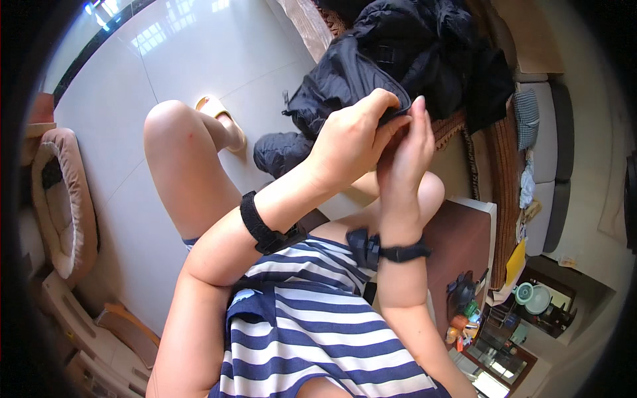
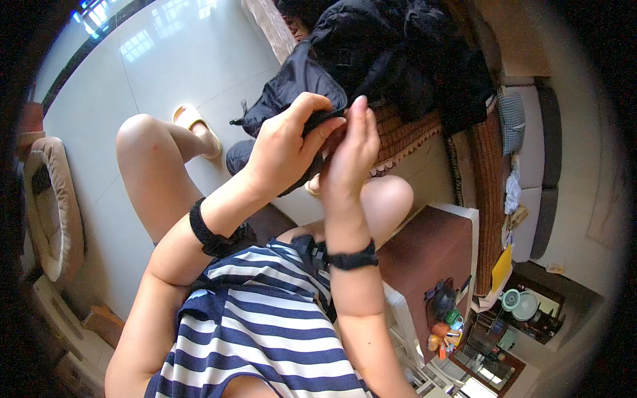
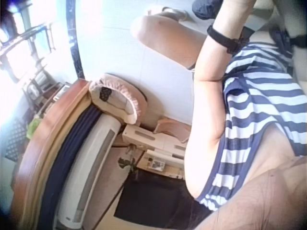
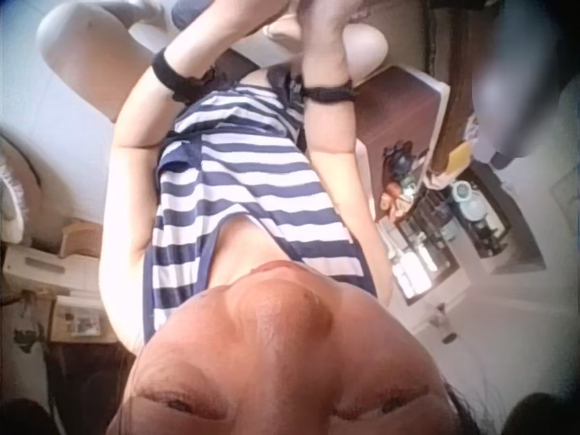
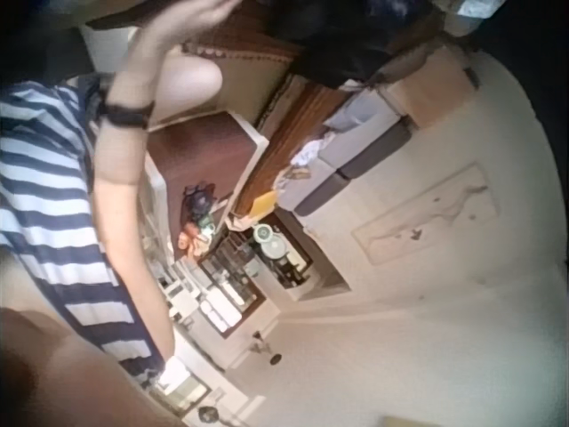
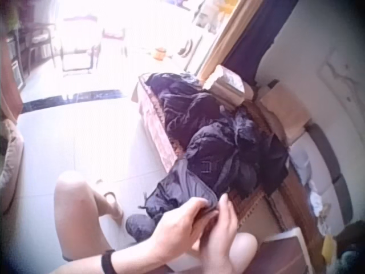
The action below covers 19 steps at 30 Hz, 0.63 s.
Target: The recorder is stuffing a black down jacket into its own storage pocket while sitting down.
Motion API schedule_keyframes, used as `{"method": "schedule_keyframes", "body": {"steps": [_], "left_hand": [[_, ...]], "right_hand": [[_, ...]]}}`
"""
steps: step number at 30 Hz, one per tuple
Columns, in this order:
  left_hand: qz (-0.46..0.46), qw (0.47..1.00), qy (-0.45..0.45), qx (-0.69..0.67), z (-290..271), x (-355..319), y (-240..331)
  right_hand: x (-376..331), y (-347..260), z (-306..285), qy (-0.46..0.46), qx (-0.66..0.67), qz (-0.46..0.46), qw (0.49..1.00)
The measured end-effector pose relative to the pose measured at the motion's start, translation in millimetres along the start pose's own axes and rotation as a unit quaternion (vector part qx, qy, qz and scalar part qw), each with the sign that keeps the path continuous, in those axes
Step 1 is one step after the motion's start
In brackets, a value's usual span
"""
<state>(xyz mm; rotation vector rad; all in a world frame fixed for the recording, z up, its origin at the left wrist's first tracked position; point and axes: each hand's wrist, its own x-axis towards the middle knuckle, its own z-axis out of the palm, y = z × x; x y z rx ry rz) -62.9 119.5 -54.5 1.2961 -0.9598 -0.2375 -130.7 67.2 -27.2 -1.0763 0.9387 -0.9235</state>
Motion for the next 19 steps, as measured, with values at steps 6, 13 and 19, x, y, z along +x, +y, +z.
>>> {"method": "schedule_keyframes", "body": {"steps": [6, 13, 19], "left_hand": [[-0.135, 0.976, -0.09, -0.146, -16.8, 16.1, 0.8], [-0.179, 0.958, -0.184, -0.129, -46.4, 28.2, -23.8], [-0.183, 0.944, -0.208, -0.18, -55.8, 26.8, -22.0]], "right_hand": [[2.4, 0.7, -19.4, -0.182, 0.044, 0.083, 0.979], [-6.9, -11.3, -33.0, -0.189, -0.02, 0.025, 0.981], [2.2, -14.5, -52.4, -0.209, -0.132, 0.037, 0.968]]}}
